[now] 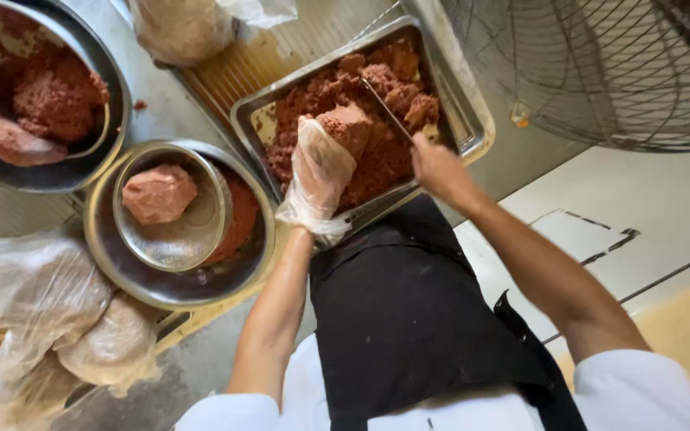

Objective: The person portions out ground meat from a larger bowl onto a tray, using a metal spatula to scrape and move the meat.

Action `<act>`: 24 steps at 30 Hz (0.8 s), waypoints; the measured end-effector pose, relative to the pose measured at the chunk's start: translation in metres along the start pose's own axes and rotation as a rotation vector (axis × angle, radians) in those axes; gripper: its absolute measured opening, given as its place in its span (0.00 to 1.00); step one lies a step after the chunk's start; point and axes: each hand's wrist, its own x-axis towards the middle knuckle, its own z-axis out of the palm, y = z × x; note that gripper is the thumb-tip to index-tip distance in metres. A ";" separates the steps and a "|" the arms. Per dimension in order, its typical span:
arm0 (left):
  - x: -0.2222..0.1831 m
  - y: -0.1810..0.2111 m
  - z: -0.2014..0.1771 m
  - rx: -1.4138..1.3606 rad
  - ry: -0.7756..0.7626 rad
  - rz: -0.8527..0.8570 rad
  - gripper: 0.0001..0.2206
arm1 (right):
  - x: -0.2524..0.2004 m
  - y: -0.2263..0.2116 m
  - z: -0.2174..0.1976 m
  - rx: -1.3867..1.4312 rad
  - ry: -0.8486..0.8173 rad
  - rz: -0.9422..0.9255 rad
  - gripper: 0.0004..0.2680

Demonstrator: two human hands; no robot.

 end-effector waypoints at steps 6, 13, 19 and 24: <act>-0.012 0.002 -0.008 -0.042 -0.054 0.009 0.16 | -0.025 -0.031 -0.010 0.129 0.142 -0.026 0.07; -0.045 0.012 -0.032 -0.061 -0.012 0.077 0.18 | -0.038 -0.047 0.002 0.103 0.207 -0.055 0.09; -0.014 0.023 -0.013 0.069 -0.065 0.289 0.20 | -0.023 -0.030 0.010 0.125 0.193 -0.017 0.08; -0.017 0.025 -0.005 0.112 -0.024 0.374 0.22 | -0.021 -0.024 0.001 0.133 0.365 -0.349 0.06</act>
